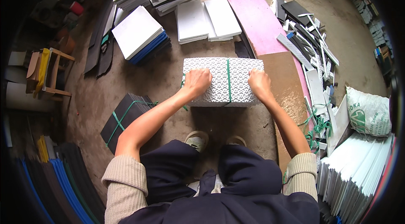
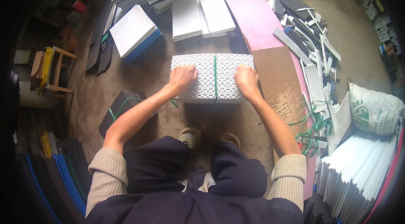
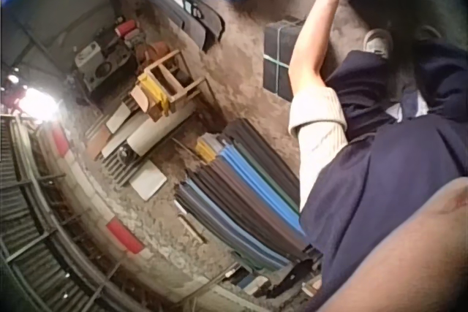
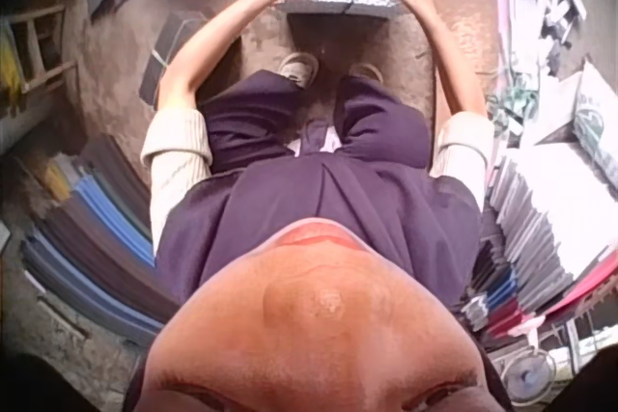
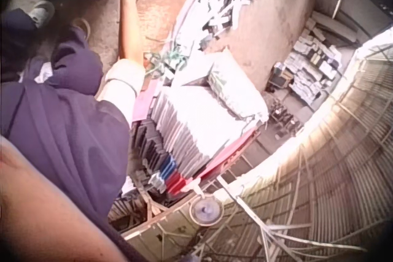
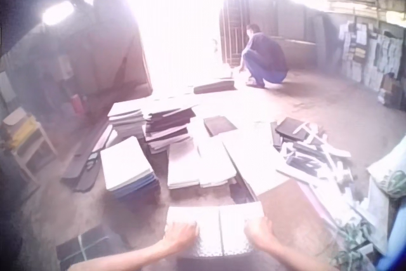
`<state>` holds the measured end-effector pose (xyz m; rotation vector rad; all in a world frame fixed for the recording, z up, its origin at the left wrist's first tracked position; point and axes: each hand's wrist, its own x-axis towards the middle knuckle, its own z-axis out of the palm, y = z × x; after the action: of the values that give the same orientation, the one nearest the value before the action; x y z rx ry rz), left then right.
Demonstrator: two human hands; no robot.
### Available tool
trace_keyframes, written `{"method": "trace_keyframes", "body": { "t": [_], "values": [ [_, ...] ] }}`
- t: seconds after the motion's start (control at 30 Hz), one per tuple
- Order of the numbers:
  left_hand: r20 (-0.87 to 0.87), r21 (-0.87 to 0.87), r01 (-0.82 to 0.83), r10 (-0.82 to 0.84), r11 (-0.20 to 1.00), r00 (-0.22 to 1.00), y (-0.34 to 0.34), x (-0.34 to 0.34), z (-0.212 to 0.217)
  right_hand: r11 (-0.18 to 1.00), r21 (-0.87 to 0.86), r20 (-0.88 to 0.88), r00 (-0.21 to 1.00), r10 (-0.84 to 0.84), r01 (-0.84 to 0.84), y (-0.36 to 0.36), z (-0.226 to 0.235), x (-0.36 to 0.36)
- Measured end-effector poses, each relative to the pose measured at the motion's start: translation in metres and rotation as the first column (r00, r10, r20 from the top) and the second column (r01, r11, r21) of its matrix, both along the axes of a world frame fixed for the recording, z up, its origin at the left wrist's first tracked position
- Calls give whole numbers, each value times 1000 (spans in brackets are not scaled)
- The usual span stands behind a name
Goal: The person gathers loose white and colored sheets, aligns them into stacks, and secures each stack with green plastic strapping. The person then places the finished bundles aside and repeats the process with additional sheets.
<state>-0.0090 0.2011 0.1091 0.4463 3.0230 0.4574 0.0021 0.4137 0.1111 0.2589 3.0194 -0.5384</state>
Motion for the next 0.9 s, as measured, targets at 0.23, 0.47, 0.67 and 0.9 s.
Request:
{"method": "trace_keyframes", "body": {
  "t": [0.23,0.47,0.67,0.9],
  "values": [
    [30,61,68,-70,996,997,-3,-10,7,998,47,-9,999,48,-47,4,0,-11],
    [-442,23,304,-263,952,857,-1,-11,16,999,-30,-14,999,38,-38,11,-12,-4],
    [274,450,109,-254,886,928,-6,-9,48,995,-68,-157,986,59,-70,26,-27,-1],
    [125,543,81,-176,836,977,-2,-10,54,894,-441,-78,989,-124,77,30,-32,1]
  ]
}}
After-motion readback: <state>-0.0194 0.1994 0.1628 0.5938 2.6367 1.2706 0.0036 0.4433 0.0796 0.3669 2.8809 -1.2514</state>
